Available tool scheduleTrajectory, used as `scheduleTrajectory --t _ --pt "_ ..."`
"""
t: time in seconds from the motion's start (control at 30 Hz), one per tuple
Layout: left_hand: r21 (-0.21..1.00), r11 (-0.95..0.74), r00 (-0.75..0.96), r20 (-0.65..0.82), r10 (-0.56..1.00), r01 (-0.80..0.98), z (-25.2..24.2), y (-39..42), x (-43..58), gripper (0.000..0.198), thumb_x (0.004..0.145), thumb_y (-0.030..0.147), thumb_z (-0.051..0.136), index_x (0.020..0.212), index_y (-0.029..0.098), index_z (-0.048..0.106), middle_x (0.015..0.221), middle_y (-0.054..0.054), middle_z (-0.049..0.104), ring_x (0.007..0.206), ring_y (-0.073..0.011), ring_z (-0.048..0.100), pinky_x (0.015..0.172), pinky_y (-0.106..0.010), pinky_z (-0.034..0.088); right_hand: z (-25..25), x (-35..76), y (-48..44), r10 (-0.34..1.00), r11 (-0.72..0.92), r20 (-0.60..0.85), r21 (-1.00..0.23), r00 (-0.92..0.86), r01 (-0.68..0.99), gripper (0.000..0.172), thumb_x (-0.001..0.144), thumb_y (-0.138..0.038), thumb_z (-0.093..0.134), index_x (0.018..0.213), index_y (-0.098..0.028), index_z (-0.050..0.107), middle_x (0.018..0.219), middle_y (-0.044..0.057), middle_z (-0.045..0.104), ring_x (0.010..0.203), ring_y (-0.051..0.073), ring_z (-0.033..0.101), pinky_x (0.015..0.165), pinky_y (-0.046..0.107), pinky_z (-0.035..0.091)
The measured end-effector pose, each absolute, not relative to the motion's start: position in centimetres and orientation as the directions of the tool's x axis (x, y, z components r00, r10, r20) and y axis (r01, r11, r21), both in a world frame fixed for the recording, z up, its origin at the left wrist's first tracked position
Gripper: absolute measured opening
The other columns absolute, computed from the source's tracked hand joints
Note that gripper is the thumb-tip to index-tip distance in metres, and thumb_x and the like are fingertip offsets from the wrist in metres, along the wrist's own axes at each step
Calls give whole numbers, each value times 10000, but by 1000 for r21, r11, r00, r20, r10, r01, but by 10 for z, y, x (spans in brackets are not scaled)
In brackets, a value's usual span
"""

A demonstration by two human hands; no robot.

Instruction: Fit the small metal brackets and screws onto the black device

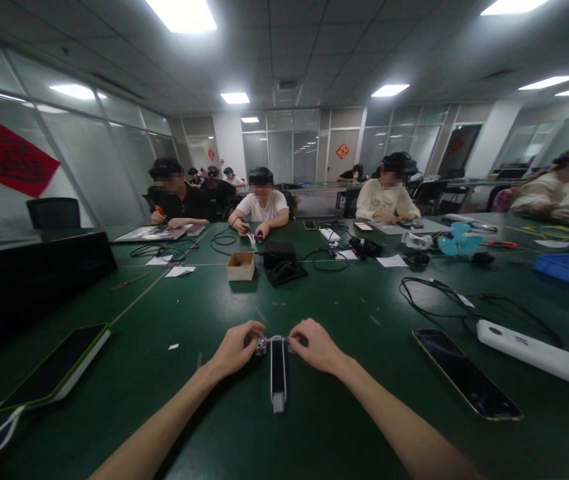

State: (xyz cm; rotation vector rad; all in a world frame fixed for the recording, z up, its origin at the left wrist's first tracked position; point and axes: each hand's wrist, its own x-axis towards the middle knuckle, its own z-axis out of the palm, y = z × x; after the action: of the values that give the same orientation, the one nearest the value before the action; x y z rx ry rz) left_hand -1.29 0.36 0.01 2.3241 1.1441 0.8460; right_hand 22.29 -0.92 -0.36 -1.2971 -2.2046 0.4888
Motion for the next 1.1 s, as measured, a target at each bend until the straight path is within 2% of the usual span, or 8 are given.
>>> scheduleTrajectory --t 0.1,0.3,0.63,0.83,1.1 --pt "593 -589 460 374 805 549 0 4 -13 279 778 76 470 1018 171 576 868 -17 672 776 -150 635 735 -256 479 -4 223 -9 883 467 251 -553 -397 690 184 864 -318 493 876 -195 630 856 38 604 795 170 520 717 316 441" --pt "571 -580 496 316 808 581 3 1 -13 269 797 79 472 1024 178 576 906 -25 679 833 -164 640 762 -262 483 -3 223 -10 887 458 235 -559 -398 691 188 872 -326 485 887 -199 623 864 33 599 800 165 519 723 314 442" --pt "526 -601 493 347 798 601 3 0 -12 274 786 65 460 1005 173 582 897 -30 673 805 -164 629 741 -268 475 -1 223 -11 894 442 211 -566 -396 696 192 875 -336 487 895 -198 619 888 31 596 807 160 520 715 304 443" --pt "511 -634 465 431 773 580 1 1 -12 251 772 61 470 967 169 586 826 -17 654 744 -151 606 699 -255 460 0 223 -12 893 444 220 -576 -393 687 177 869 -322 495 888 -198 620 882 27 597 802 158 519 706 299 440" --pt "505 -631 440 455 774 588 -6 6 -14 271 753 39 469 958 172 586 808 -10 646 722 -143 589 696 -251 442 5 221 -14 893 450 266 -576 -364 682 164 849 -292 519 951 -192 601 868 28 597 809 163 527 725 303 438"
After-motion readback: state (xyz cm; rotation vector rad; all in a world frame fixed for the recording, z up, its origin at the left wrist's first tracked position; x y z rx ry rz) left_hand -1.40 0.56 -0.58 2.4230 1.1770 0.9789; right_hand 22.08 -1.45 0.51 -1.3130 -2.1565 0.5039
